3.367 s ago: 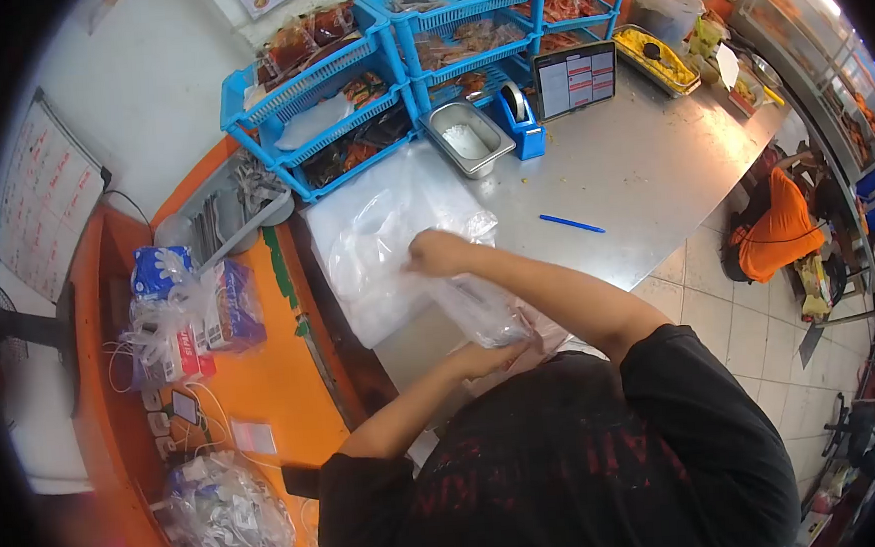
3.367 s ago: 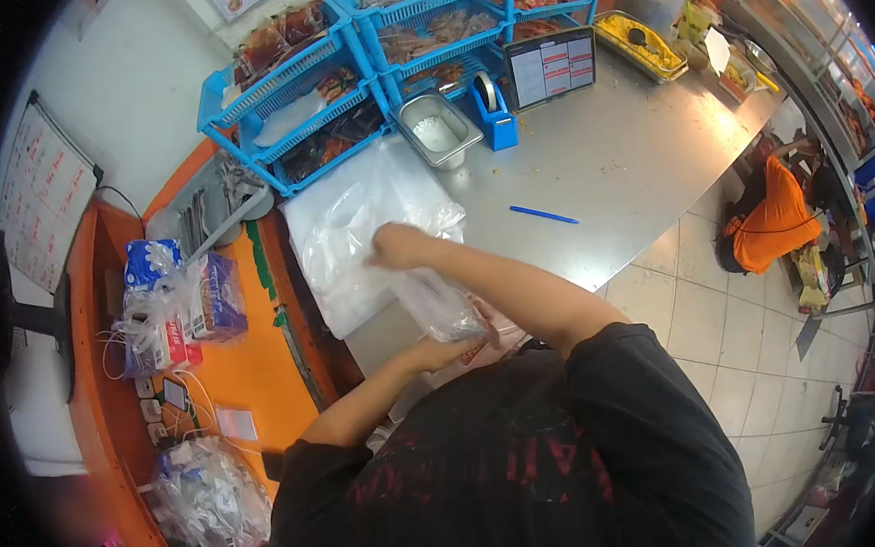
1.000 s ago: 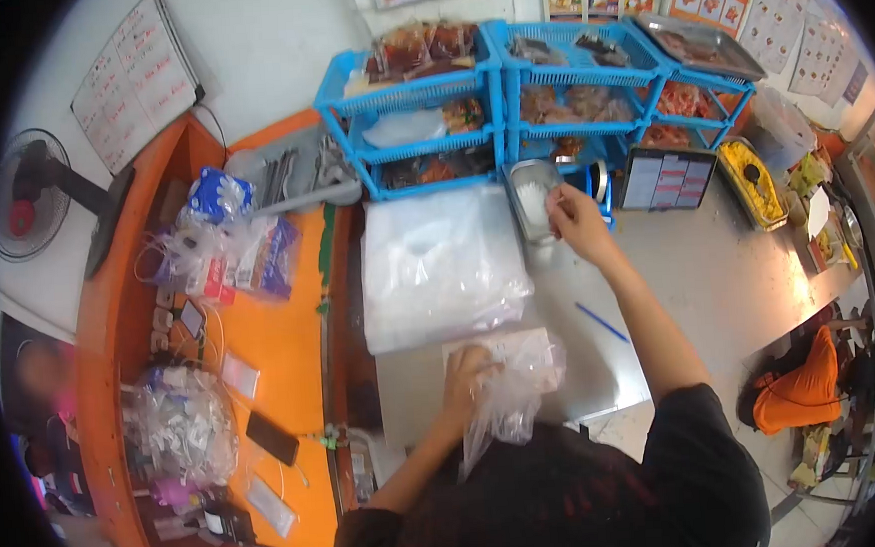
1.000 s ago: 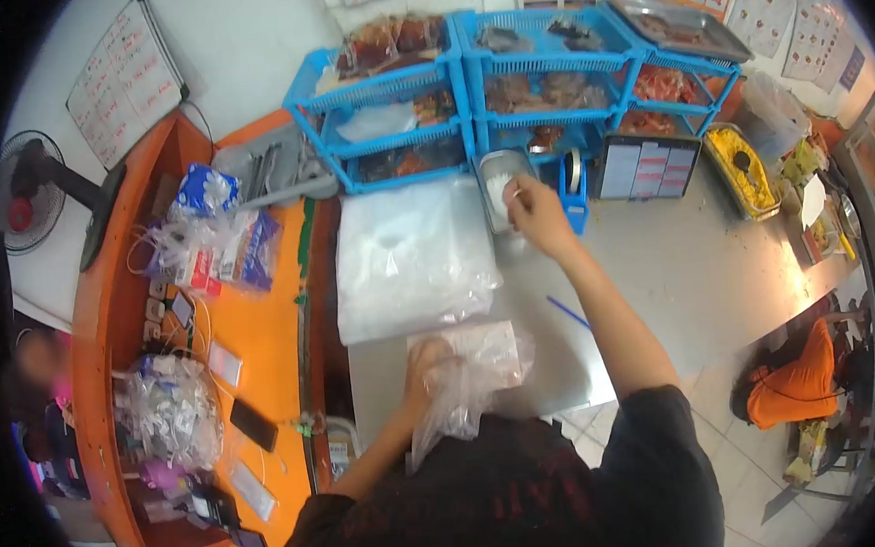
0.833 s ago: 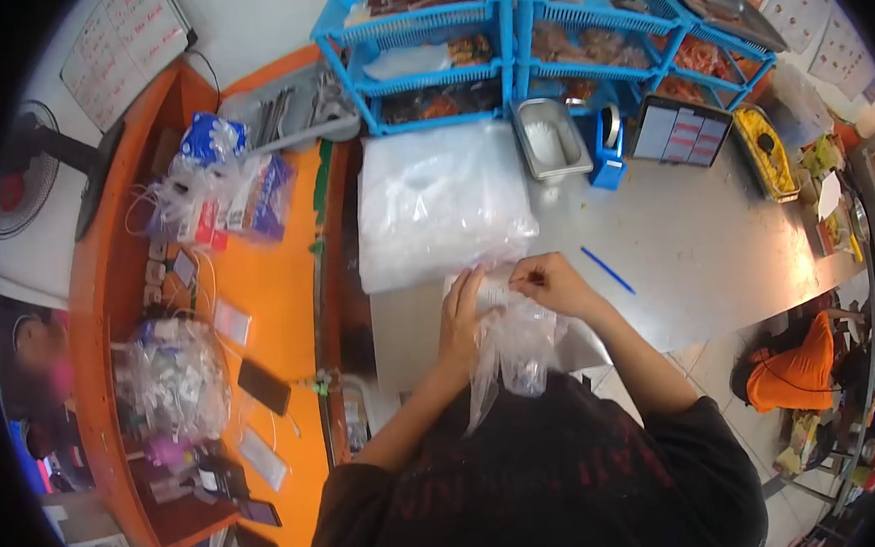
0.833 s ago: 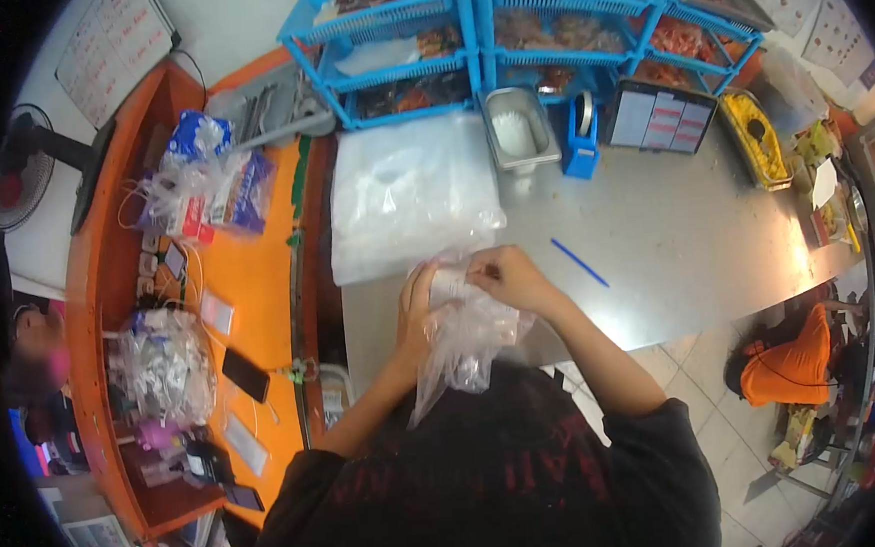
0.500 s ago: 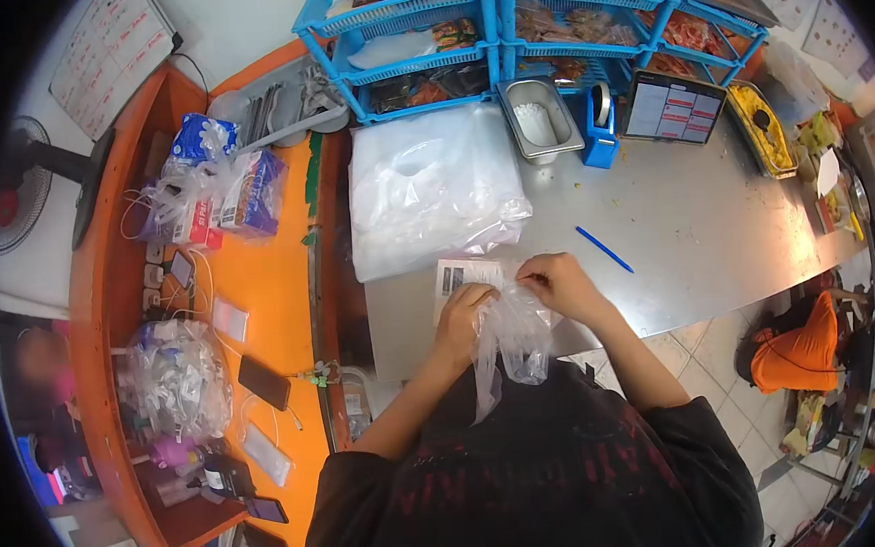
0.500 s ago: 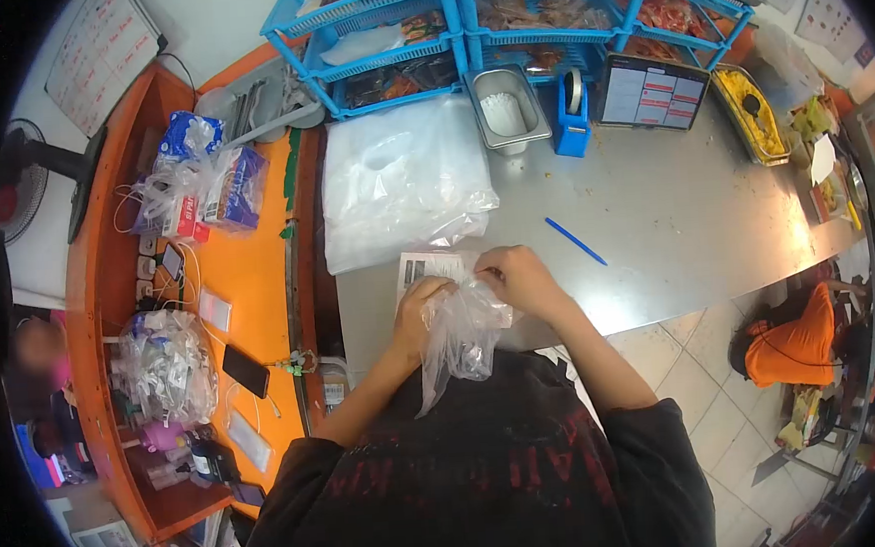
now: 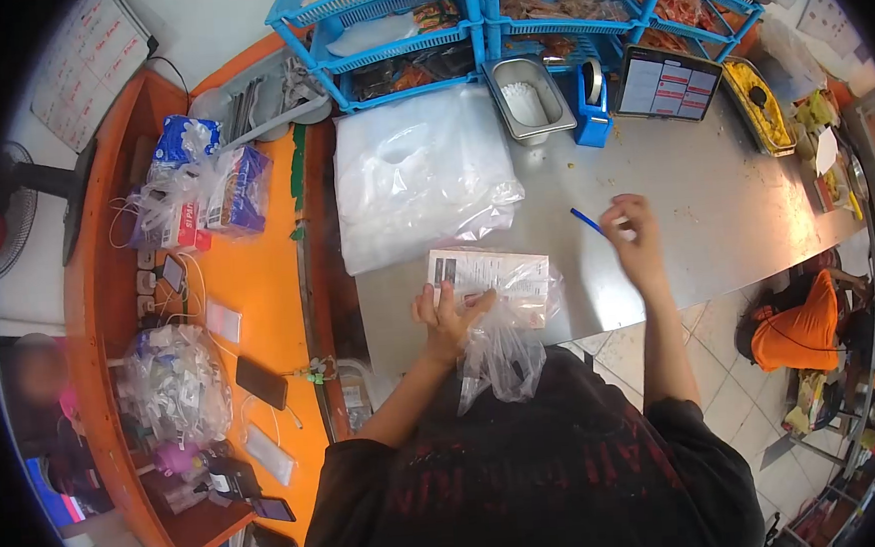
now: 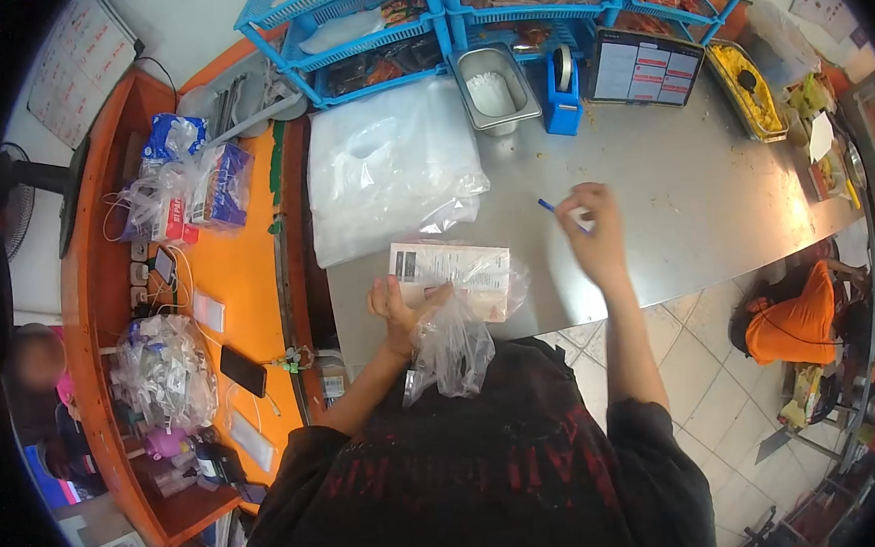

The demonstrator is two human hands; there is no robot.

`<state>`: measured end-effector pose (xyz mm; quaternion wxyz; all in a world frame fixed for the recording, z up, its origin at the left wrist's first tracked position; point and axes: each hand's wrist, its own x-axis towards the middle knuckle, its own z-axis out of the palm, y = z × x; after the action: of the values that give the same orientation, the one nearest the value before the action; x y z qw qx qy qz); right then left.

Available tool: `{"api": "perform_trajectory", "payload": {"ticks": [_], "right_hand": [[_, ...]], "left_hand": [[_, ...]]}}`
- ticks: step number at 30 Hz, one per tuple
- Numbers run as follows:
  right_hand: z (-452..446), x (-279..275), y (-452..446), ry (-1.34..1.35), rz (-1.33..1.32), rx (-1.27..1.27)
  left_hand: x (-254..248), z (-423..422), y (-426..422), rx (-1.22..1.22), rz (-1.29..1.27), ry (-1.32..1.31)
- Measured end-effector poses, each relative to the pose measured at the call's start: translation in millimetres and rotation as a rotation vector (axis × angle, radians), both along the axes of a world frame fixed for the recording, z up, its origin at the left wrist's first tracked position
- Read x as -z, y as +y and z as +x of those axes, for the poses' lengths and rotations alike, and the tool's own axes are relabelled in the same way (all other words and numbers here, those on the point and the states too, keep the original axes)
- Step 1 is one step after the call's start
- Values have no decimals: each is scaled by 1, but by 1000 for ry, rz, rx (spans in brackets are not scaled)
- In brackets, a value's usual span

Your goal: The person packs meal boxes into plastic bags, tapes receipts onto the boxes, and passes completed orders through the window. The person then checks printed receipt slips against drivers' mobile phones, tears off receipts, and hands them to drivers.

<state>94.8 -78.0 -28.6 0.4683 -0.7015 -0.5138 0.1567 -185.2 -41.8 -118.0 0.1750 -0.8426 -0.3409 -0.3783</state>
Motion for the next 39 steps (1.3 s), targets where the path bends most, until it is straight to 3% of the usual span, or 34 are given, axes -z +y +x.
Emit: {"api": "perform_trajectory", "payload": {"ticks": [2, 4, 6, 10, 14, 18, 20, 33, 35, 36, 38, 39], "right_hand": [[-24, 5, 6, 197, 13, -122], [-40, 6, 15, 558, -136, -323], [-64, 2, 20, 374, -208, -416], [-87, 5, 21, 258, -273, -536], [-96, 8, 20, 548, -250, -623], [-93, 19, 20, 588, -277, -684], [-88, 22, 19, 753, -358, -717], [-73, 28, 7, 938, -379, -602], [-46, 28, -9, 1070, -321, -493], [-31, -4, -25, 1061, -305, -358], [35, -22, -84, 830, -181, -57], [80, -12, -134, 854, 53, 5]], "left_hand": [[-1, 0, 1, -8, 37, 0], [-6, 2, -1, -27, 78, -3], [-7, 3, -1, -14, 89, -12], [-9, 5, 4, 19, 169, 10], [-13, 0, 16, 122, 194, 40], [-20, -2, 31, 290, 232, 72], [-21, -1, 35, 345, 226, 61], [-24, -3, 43, 446, 168, 102], [-24, -4, 43, 459, 159, 112], [-23, -6, 44, 460, 145, 139], [-23, -9, 44, 469, 129, 163], [-23, -8, 43, 471, 94, 163]]}}
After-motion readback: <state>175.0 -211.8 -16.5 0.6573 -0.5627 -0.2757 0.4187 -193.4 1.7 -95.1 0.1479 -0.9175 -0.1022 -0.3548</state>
